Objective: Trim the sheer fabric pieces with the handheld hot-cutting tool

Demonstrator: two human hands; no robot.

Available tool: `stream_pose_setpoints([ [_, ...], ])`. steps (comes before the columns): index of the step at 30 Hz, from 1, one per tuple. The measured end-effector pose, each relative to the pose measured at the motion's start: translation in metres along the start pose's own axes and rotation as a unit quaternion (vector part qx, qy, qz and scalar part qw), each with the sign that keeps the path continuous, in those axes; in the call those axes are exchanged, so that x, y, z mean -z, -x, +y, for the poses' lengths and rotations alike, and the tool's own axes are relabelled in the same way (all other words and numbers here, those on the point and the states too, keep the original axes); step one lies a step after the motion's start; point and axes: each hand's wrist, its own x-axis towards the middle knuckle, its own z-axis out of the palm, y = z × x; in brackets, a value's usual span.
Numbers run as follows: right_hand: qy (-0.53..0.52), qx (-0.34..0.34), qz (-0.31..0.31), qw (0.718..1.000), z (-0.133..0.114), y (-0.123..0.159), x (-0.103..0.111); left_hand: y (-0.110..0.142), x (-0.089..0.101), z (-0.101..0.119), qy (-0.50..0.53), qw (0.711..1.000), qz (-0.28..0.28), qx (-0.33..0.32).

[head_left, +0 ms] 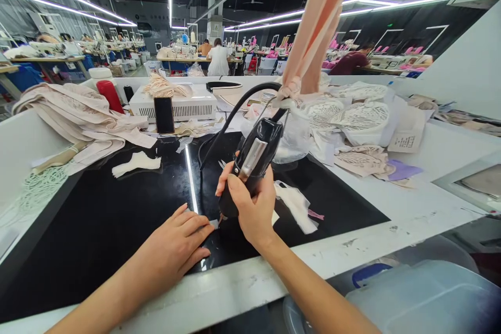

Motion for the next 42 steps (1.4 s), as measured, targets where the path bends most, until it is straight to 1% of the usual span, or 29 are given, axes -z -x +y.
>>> stream_pose_setpoints([
  [4,-0.014,0.006,0.01,1.0,-0.004,-0.001,0.0,0.004,0.001,-0.004,0.009,1.0,0.008,-0.006],
  [8,-0.033,0.02,0.003,0.999,-0.008,-0.002,-0.003,0.02,0.011,-0.011,0.015,0.999,0.038,0.016],
  [10,-0.042,0.018,-0.008,0.999,-0.007,-0.001,-0.006,0.034,0.016,-0.015,0.02,0.997,0.057,0.047],
  [13,-0.053,0.008,-0.03,0.998,-0.004,0.003,-0.014,0.055,0.02,-0.019,0.033,0.989,0.084,0.116],
  [16,-0.07,-0.002,-0.055,0.996,-0.001,0.008,-0.028,0.071,0.017,-0.018,0.045,0.977,0.1,0.182],
  [18,-0.088,-0.01,-0.071,0.994,0.001,0.012,-0.039,0.076,0.014,-0.015,0.053,0.97,0.105,0.212],
  [22,-0.114,-0.021,-0.101,0.988,0.003,0.018,-0.059,0.076,0.008,-0.011,0.077,0.961,0.118,0.237],
  [27,-0.123,-0.049,-0.109,0.985,0.007,0.024,-0.073,0.072,0.006,-0.008,0.111,0.953,0.139,0.247],
  [30,-0.125,-0.053,-0.109,0.985,0.011,0.026,-0.078,0.071,0.008,-0.007,0.143,0.947,0.146,0.248],
  [32,-0.13,-0.05,-0.115,0.984,0.013,0.027,-0.081,0.071,0.009,-0.007,0.163,0.938,0.16,0.261],
  [37,-0.133,-0.049,-0.125,0.982,0.019,0.03,-0.085,0.071,0.014,-0.009,0.207,0.899,0.22,0.316],
  [39,-0.131,-0.052,-0.127,0.982,0.021,0.031,-0.084,0.07,0.014,-0.009,0.213,0.894,0.229,0.321],
  [42,-0.13,-0.045,-0.127,0.982,0.021,0.03,-0.084,0.07,0.012,-0.009,0.216,0.893,0.228,0.322],
])
